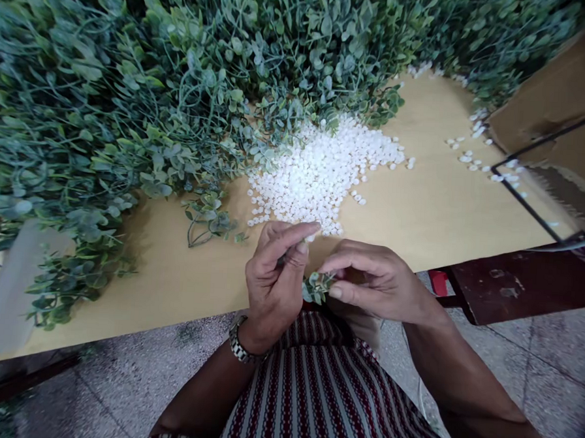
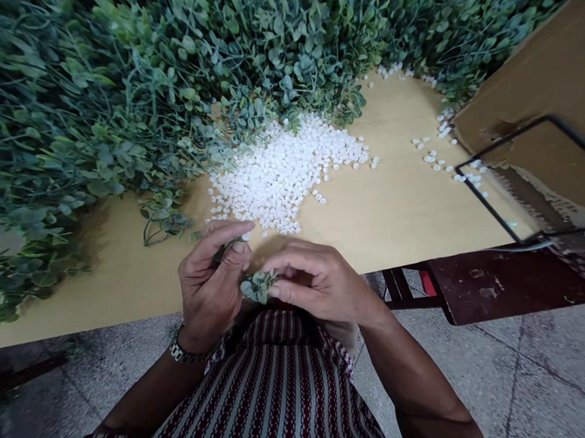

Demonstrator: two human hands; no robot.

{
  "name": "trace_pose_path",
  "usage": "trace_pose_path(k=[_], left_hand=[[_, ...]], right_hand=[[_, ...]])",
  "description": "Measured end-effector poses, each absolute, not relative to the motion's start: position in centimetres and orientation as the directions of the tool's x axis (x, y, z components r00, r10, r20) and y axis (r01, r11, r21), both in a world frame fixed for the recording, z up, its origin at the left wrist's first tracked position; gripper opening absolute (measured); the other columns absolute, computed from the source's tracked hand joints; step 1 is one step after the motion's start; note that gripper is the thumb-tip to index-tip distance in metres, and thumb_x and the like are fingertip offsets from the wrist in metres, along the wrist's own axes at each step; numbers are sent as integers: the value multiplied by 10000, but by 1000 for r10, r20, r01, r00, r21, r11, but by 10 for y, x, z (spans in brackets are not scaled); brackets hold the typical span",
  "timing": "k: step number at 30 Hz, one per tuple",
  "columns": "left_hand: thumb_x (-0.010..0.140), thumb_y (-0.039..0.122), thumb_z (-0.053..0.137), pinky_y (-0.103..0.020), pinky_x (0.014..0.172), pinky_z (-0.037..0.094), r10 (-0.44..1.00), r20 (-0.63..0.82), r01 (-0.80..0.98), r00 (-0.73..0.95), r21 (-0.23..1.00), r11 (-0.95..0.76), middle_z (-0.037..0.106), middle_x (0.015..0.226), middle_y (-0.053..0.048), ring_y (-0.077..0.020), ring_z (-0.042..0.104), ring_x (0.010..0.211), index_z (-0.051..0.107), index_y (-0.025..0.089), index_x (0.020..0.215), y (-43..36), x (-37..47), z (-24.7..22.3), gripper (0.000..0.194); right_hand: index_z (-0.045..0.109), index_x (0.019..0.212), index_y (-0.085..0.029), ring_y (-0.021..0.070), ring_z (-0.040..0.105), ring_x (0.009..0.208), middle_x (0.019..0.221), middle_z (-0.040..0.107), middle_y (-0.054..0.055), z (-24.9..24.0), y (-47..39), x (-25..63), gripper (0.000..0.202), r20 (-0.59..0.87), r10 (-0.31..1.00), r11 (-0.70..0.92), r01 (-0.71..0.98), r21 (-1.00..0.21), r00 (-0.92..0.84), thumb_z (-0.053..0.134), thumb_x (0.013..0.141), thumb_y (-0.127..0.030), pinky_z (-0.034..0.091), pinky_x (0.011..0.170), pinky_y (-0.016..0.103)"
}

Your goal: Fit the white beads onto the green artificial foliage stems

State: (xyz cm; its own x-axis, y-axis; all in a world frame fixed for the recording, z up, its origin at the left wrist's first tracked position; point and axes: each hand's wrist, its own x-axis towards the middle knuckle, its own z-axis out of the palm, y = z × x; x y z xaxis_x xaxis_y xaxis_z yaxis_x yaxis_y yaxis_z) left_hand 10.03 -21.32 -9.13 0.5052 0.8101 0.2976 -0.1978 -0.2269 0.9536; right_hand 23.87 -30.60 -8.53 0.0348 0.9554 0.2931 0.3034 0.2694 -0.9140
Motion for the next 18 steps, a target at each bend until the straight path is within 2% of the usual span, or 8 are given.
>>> trace_pose_path(k=[3, 6, 11, 14, 18], left_hand=[[861, 191, 539, -340, 827, 461, 772, 316, -144, 552, 948, -285, 564, 967, -49, -182, 508, 947, 669, 274, 1014, -210, 97, -87, 217], [829, 169, 561, -396, 913, 416, 688, 397, -107, 608, 899, -424, 555, 952, -66, -223, 461, 1058, 640, 234, 959, -206, 91, -84, 165], [697, 189, 672, -399, 808, 459, 526, 458, -22, 717, 768, -640, 481, 1104, -112, -244, 519, 983, 566, 172, 839, -204, 85, -81, 178], [683, 166, 662, -424, 803, 440, 472, 477, 68, 742, 646, -760, 557, 968, -107, -261, 538, 947, 539, 166, 756, -205, 87, -79, 143], [699, 109, 612, -408, 742, 417, 439, 501, 109, 746, 558, -822, 607, 738, -49, -218, 541, 772, 571, 168, 799, -206, 90, -76, 124]], right_hand=[[631, 850, -165, 92, 526, 633, 715, 579, -2, -87, -304, 234, 57, 280, 944, 230, 262, -937, 173, 596, 811, -143, 436, 583, 235], [603, 759, -161, 78, 486, 576, 648, 549, -23, -86, -303, 232, 45, 200, 929, 161, 148, -976, 311, 606, 804, -162, 407, 537, 213], [583, 707, -154, 50, 415, 487, 583, 508, -45, -88, -299, 228, 87, 53, 902, 66, -16, -998, 428, 596, 793, -149, 338, 451, 177], [588, 704, -157, 40, 404, 480, 575, 499, -54, -90, -298, 225, 91, 20, 898, 62, -82, -995, 439, 589, 790, -127, 329, 449, 164], [597, 721, -157, 43, 419, 477, 564, 502, -54, -90, -299, 226, 71, 0, 904, 77, -163, -984, 427, 594, 788, -135, 349, 446, 163]])
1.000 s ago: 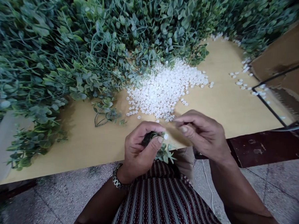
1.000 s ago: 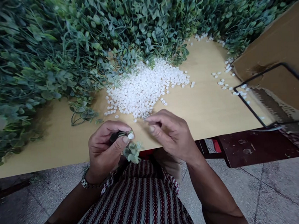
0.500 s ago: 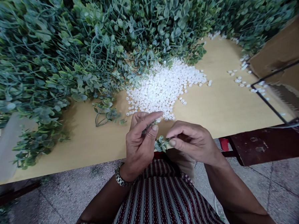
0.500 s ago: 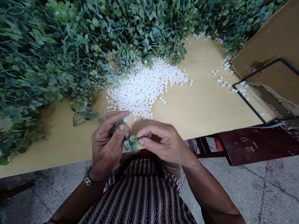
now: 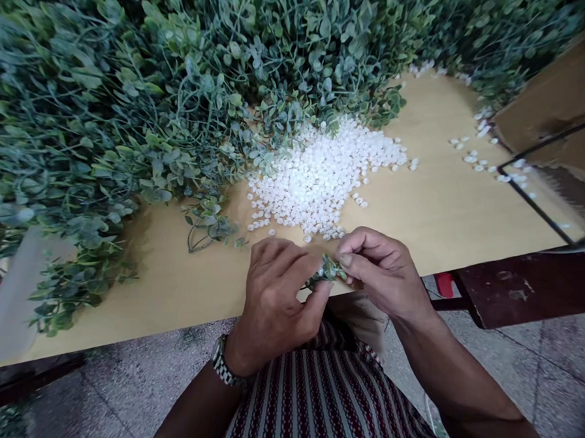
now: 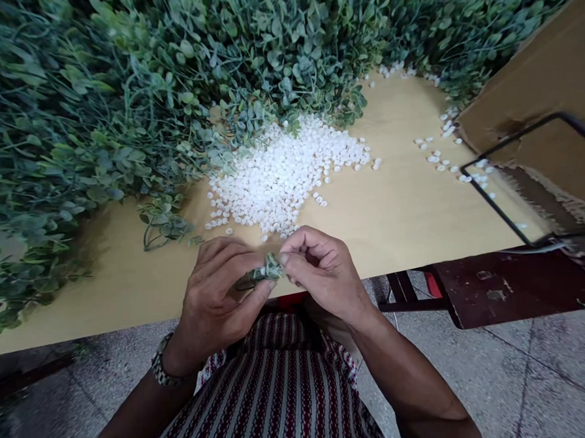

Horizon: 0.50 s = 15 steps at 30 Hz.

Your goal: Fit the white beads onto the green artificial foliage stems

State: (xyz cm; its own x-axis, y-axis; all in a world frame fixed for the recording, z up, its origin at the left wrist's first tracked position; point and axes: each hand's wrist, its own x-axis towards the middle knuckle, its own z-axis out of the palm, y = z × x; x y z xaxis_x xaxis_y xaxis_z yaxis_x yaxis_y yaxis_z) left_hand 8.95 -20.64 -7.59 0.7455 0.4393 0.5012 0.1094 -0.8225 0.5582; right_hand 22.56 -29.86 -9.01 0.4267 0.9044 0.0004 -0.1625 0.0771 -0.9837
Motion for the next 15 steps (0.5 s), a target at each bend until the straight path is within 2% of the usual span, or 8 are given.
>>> trace_pose_path(k=[2, 5, 8, 11, 13, 15], left_hand=[[695, 74, 601, -404, 736, 414, 447, 503, 95, 740, 579, -810, 605, 703, -42, -208, 535, 747, 572, 166, 777, -207, 90, -76, 127], [695, 40, 589, -388, 717, 439, 448, 493, -50, 746, 713, -700, 586, 700, -43, -183, 534, 710, 554, 163, 734, -206, 88, -79, 133], [716, 58, 598, -358, 697, 474, 494, 417, -201, 763, 879, -433, 587, 719, -43, -172, 553, 715, 573, 174, 771, -205, 85, -83, 130], [727, 72, 614, -304, 672, 495, 613, 297, -242, 732, 955, -174, 597, 759, -40, -159, 574, 745, 594, 185, 779, -205, 84, -85, 126], [715, 76, 630, -265, 642, 495, 692, 245, -257, 679, 962, -88, 593, 763, -29, -141, 571, 735, 600, 187, 749, -205, 84, -86, 120], [700, 88, 642, -237, 608, 488, 737, 203, -249, 645, 967, -48, 584, 732, -18, -124, 556, 696, 600, 185, 715, -206, 85, -86, 107]], right_hand=[[600, 721, -151, 46, 453, 480, 579, 533, -42, -90, -299, 228, 62, -31, 918, 55, -204, -977, 396, 601, 784, -150, 376, 444, 163], [607, 715, -145, 50, 502, 479, 598, 576, -26, -90, -298, 232, 61, -75, 939, 22, -276, -961, 336, 618, 769, -172, 419, 441, 163], [615, 692, -139, 54, 509, 461, 570, 586, -21, -90, -296, 235, 79, -90, 948, 19, -337, -941, 304, 637, 751, -186, 429, 428, 165], [600, 686, -143, 59, 503, 456, 561, 575, -20, -90, -297, 236, 102, -91, 955, 21, -371, -929, 282, 620, 766, -202, 417, 416, 169], [585, 703, -154, 64, 494, 469, 575, 557, -25, -88, -300, 235, 100, -48, 958, 43, -306, -951, 281, 584, 795, -195, 409, 425, 180], [577, 722, -164, 78, 495, 521, 610, 544, -21, -85, -302, 234, 93, 44, 948, 85, -116, -990, 314, 553, 812, -158, 416, 471, 204]])
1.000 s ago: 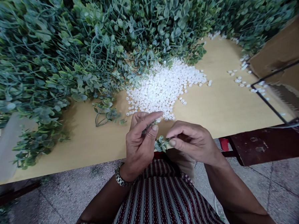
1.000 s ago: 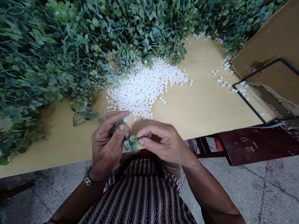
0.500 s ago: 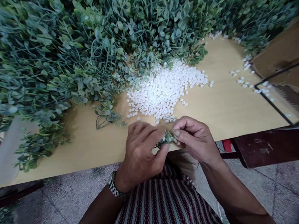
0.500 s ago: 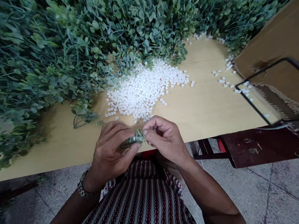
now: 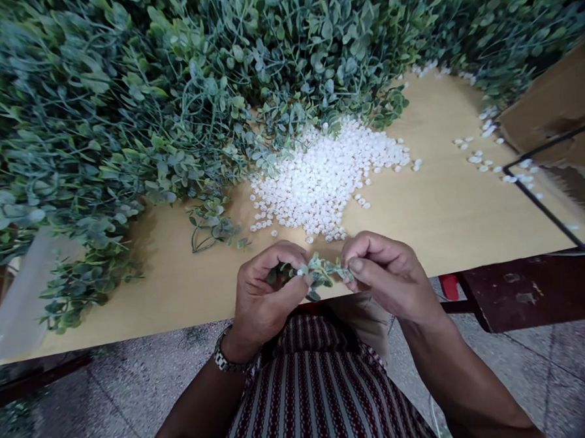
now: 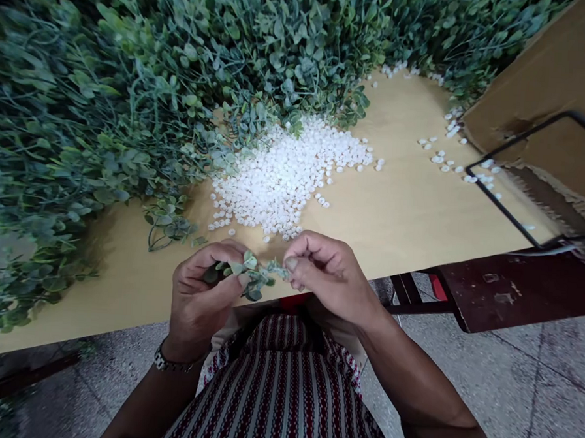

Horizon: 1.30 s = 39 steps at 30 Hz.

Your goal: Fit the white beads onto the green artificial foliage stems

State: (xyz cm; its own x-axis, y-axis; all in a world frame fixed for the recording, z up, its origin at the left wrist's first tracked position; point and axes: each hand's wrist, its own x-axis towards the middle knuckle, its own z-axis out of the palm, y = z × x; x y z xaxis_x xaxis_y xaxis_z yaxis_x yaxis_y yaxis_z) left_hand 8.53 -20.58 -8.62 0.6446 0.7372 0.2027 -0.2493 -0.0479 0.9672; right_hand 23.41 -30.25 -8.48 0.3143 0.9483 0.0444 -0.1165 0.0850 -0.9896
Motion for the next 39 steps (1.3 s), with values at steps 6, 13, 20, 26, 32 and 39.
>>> trace_pose_path(k=[6, 13, 20, 26, 32, 39], left_hand=[[678, 114, 659, -159, 479, 414, 802, 4, -139, 597, 985, 98, 568, 639, 19, -64, 473, 528, 631, 173, 731, -208, 85, -88, 84], [724, 172, 656, -189, 526, 439, 740, -76, -56, 668, 987, 152, 616, 718, -10, -90, 515, 577, 663, 173, 858, -212, 84, -80, 135], [727, 190, 686, -223, 614, 458, 738, 118, -202, 665, 979, 25, 579, 723, -12, -117, 531, 683, 686, 201, 770, -210, 81, -85, 44], [734, 115, 639, -236, 604, 456, 787, 131, -194, 603, 981, -14, 594, 693, -15, -122, 546, 674, 695, 202, 743, -211, 85, -86, 104], [763, 85, 616, -190, 556, 465, 766, 138, -194, 628, 981, -17, 608, 733, 2, -82, 549, 617, 685, 203, 791, -212, 91, -87, 139], [775, 106, 631, -200, 557, 460, 752, 174, -204, 635, 977, -54, 596, 712, 9, -77, 543, 595, 677, 201, 820, -212, 93, -91, 115]], right_hand=[[591, 838, -181, 112, 521, 636, 700, 567, 1, -77, -305, 230, 140, 281, 913, 184, 315, -931, 296, 518, 802, -67, 422, 567, 245], [599, 1051, -177, 127, 551, 705, 805, 602, 36, -81, -306, 223, 364, 453, 877, 325, 497, -805, 161, 493, 763, 19, 456, 588, 268], [550, 1179, -197, 141, 560, 720, 807, 609, 44, -86, -312, 218, 430, 490, 866, 380, 510, -771, 95, 496, 793, -15, 501, 595, 289], [630, 966, -223, 105, 565, 610, 717, 613, -12, -88, -307, 249, 195, 427, 844, 196, 554, -809, 326, 529, 840, -114, 465, 523, 234], [611, 781, -164, 146, 546, 657, 736, 592, 38, -88, -293, 258, 74, 279, 892, -182, 847, -499, 356, 550, 816, -187, 409, 580, 280], [576, 748, -173, 134, 503, 643, 714, 551, 22, -90, -299, 254, 68, 307, 876, -112, 776, -621, 372, 559, 812, -156, 389, 581, 276]])
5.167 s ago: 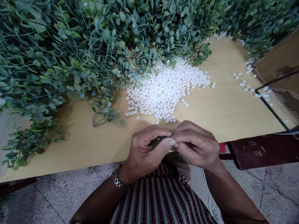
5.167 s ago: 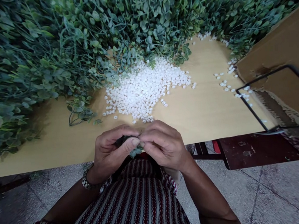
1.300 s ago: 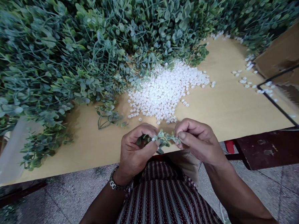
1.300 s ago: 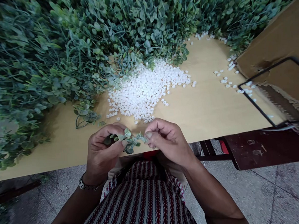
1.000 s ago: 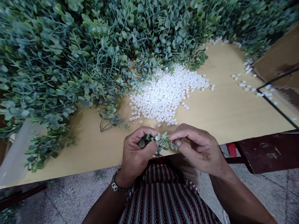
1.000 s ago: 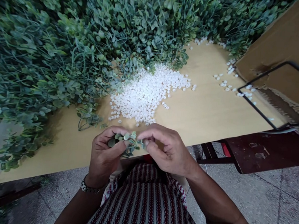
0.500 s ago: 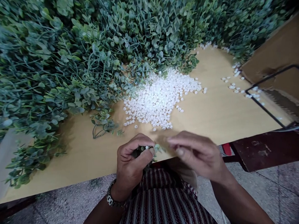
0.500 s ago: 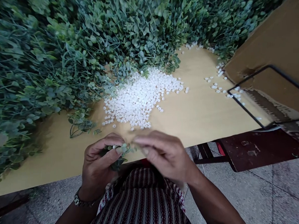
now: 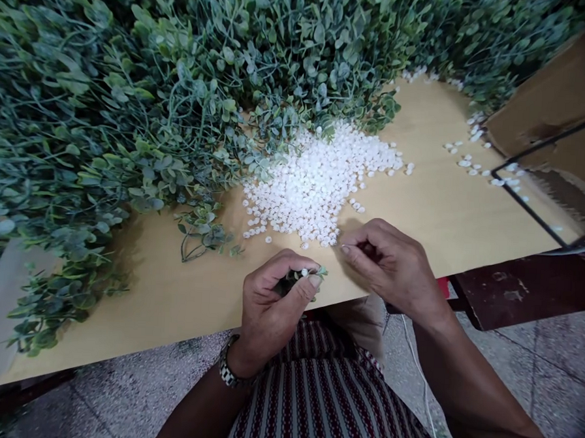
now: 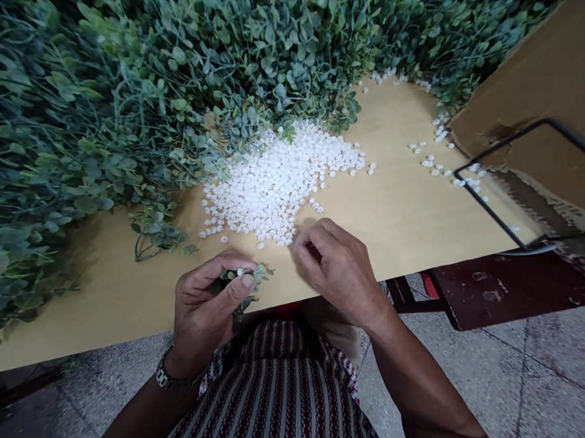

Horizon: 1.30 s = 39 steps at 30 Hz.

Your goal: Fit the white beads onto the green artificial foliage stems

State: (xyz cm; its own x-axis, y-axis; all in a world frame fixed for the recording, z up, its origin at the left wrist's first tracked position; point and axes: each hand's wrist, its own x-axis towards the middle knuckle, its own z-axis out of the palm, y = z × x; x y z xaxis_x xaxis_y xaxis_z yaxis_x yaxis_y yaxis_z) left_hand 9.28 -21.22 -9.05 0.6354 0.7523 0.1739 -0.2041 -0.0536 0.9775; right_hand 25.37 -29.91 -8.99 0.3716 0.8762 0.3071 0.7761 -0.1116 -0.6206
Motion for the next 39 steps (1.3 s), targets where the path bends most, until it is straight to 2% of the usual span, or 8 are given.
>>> trace_pose_path(k=[3, 5, 8, 11, 21, 39], left_hand=[[771, 98, 636, -190, 560, 444, 752, 170, -202, 636, 978, -50, 596, 694, 14, -72, 535, 602, 679, 196, 808, -213, 94, -90, 113], [763, 92, 644, -189, 578, 440, 751, 168, -190, 638, 980, -58, 600, 689, 14, -75, 537, 625, 679, 187, 791, -213, 95, -89, 105], [743, 91, 659, -197, 579, 430, 748, 187, -176, 637, 980, -96, 597, 671, 14, -82, 528, 624, 676, 174, 757, -213, 96, -87, 85], [727, 84, 664, -206, 555, 423, 732, 232, -170, 641, 973, -159, 588, 648, 13, -87, 520, 598, 671, 164, 744, -214, 97, -85, 82], [734, 44, 626, -220, 567, 455, 634, 479, -216, 607, 867, -449, 606, 685, -23, -97, 549, 620, 646, 124, 820, -216, 95, -90, 119], [722, 11, 603, -244, 565, 489, 598, 546, -227, 587, 820, -526, 638, 708, -40, -118, 572, 638, 631, 133, 845, -216, 95, -94, 176]], right_hand=[[577, 757, -183, 118, 497, 651, 709, 536, 3, -86, -305, 254, 68, 307, 856, 30, 554, -832, 415, 586, 810, -140, 395, 576, 254], [588, 769, -182, 106, 491, 640, 694, 524, -7, -82, -307, 251, 67, 299, 867, 142, 377, -915, 399, 595, 809, -128, 396, 563, 240], [605, 787, -180, 98, 478, 620, 679, 520, -14, -80, -307, 242, 52, 278, 902, 228, 185, -956, 329, 598, 813, -135, 391, 551, 233], [617, 780, -179, 97, 473, 617, 682, 529, -11, -83, -306, 234, 38, 222, 918, 205, 86, -975, 328, 605, 815, -169, 391, 556, 236], [634, 762, -176, 103, 497, 624, 684, 554, 1, -94, -307, 230, 63, 179, 921, 206, -42, -978, 346, 622, 810, -216, 404, 568, 234], [646, 819, -169, 101, 525, 676, 733, 574, 8, -98, -308, 232, 71, 232, 921, 255, -34, -966, 314, 590, 818, -127, 422, 611, 236]])
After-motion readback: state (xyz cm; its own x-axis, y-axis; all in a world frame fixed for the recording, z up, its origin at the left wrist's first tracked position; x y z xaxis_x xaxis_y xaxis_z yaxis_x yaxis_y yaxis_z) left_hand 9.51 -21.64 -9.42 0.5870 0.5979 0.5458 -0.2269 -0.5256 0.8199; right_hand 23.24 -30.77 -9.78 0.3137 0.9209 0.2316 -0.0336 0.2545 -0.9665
